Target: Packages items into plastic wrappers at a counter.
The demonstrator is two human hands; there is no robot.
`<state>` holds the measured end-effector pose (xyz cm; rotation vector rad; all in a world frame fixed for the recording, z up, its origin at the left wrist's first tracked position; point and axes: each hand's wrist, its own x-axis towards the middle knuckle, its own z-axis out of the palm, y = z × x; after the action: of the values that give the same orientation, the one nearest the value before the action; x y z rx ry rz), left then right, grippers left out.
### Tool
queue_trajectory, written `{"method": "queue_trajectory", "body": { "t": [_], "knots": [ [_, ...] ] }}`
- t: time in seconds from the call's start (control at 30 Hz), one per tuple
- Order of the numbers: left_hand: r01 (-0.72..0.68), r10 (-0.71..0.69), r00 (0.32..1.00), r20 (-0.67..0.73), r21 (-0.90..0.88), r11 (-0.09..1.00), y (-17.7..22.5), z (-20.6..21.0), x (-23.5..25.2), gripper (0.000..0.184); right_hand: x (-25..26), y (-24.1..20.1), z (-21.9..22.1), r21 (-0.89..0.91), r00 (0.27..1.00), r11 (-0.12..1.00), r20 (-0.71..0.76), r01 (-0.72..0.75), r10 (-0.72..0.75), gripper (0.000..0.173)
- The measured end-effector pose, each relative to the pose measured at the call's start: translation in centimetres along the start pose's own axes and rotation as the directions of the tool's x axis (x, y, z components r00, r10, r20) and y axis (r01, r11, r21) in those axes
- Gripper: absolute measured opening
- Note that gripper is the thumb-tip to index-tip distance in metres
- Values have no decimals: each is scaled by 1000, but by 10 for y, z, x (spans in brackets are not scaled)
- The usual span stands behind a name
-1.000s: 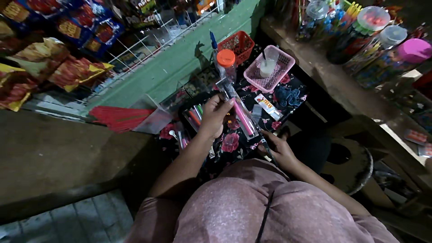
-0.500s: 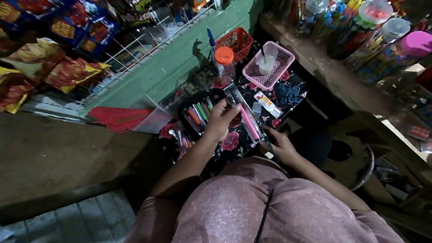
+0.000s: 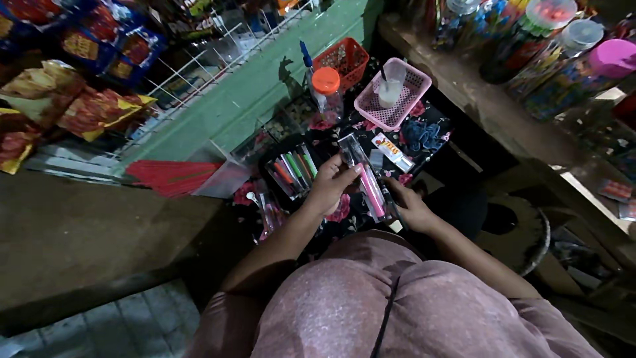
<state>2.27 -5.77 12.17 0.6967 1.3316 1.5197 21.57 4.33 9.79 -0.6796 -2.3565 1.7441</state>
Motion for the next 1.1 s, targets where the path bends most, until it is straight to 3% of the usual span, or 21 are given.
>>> {"method": "queue_trajectory", "body": {
  "t": [0.63, 0.77, 0.87, 0.97, 1.1],
  "knots": [
    [23, -20, 997, -80, 44, 999, -22, -14, 31, 11, 28, 28, 10, -24, 995, 999, -101, -27, 24, 43],
    [1, 0, 991, -133, 8, 1000, -25, -20, 37, 14, 37, 60, 14, 201, 990, 978, -113, -56, 80, 47],
    [-12, -2, 978, -207, -68, 998, -22, -24, 35, 16, 34, 51, 13, 403, 981, 908, -96, -115, 167, 58],
    [-60, 18, 961, -275, -142, 988, -24, -22, 29, 14, 32, 47, 22, 515, 973, 857, -195, -10, 128, 65],
    [-96, 46, 967, -249, -192, 977, -35, -21, 15, 20, 44, 33, 21, 545, 926, 833, -357, 102, 121, 58]
  ]
}}
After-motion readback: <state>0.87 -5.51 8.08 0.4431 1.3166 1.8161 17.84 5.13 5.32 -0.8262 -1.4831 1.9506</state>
